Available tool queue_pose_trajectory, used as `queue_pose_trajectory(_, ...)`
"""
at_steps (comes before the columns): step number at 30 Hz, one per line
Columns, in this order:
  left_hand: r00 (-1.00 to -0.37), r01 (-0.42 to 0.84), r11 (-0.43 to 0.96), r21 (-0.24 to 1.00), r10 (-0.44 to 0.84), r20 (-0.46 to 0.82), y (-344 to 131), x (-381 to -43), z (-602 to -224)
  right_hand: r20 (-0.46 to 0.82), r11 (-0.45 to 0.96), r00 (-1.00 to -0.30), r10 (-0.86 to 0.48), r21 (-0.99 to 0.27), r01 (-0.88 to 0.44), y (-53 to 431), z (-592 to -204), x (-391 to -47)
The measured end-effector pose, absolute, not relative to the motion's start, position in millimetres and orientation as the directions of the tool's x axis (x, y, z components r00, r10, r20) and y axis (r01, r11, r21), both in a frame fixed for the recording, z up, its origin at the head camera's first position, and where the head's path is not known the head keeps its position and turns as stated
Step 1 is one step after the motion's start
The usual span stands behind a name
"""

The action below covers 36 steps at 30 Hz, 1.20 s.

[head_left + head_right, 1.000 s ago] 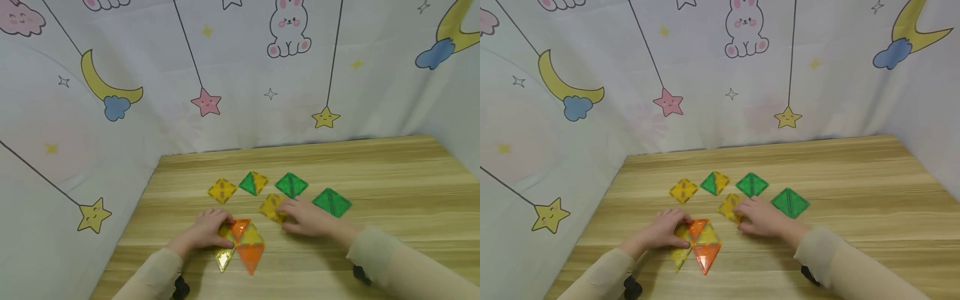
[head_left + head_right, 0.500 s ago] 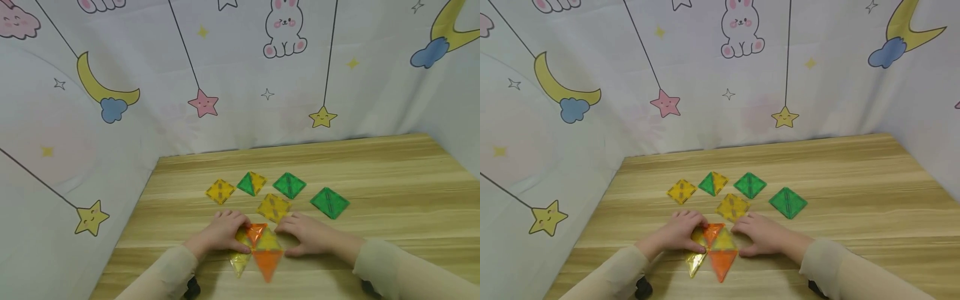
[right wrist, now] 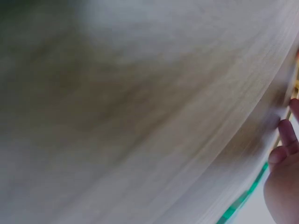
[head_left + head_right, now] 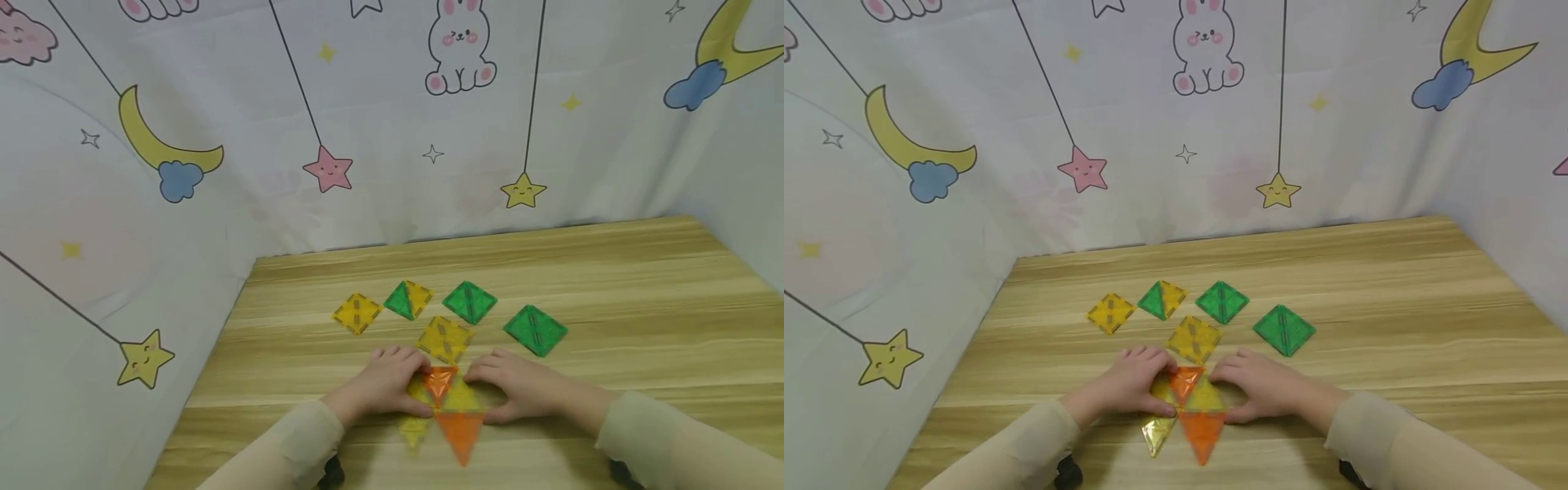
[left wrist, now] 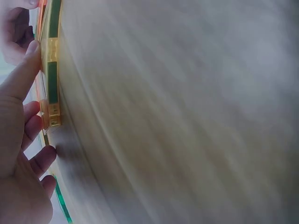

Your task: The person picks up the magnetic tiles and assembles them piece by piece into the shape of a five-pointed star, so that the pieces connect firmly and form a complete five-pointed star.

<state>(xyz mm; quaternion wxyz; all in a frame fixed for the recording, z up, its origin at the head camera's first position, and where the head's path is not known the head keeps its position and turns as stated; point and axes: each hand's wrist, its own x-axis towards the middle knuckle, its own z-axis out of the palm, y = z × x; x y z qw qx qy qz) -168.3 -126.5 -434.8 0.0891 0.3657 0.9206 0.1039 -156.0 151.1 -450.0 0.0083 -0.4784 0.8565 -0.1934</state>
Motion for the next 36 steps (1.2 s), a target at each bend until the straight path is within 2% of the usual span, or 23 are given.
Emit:
queue_pose_trajectory(5, -0.722, 0.656, 0.715, 0.243, 0.688, -0.074, -118, -167, -436, 0.159, 0.474, -0.547, -0.822, -0.343, -0.811, 157, -448, -152)
queue_pose_trajectory(12, -0.72, 0.67, 0.71, 0.217, 0.693, -0.046, -103, -164, -439, 0.227, 0.447, -0.522, -0.822, -0.309, -0.839, 170, -450, -148)
queue_pose_trajectory(24, -0.733, 0.658, 0.727, 0.197, 0.678, -0.053, -81, -160, -440, 0.235, 0.464, -0.539, -0.809, -0.309, -0.83, 188, -448, -142)
queue_pose_trajectory(36, -0.716, 0.681, 0.715, 0.155, 0.695, -0.06, -66, -160, -436, 0.263, 0.477, -0.545, -0.796, -0.282, -0.833, 201, -449, -137)
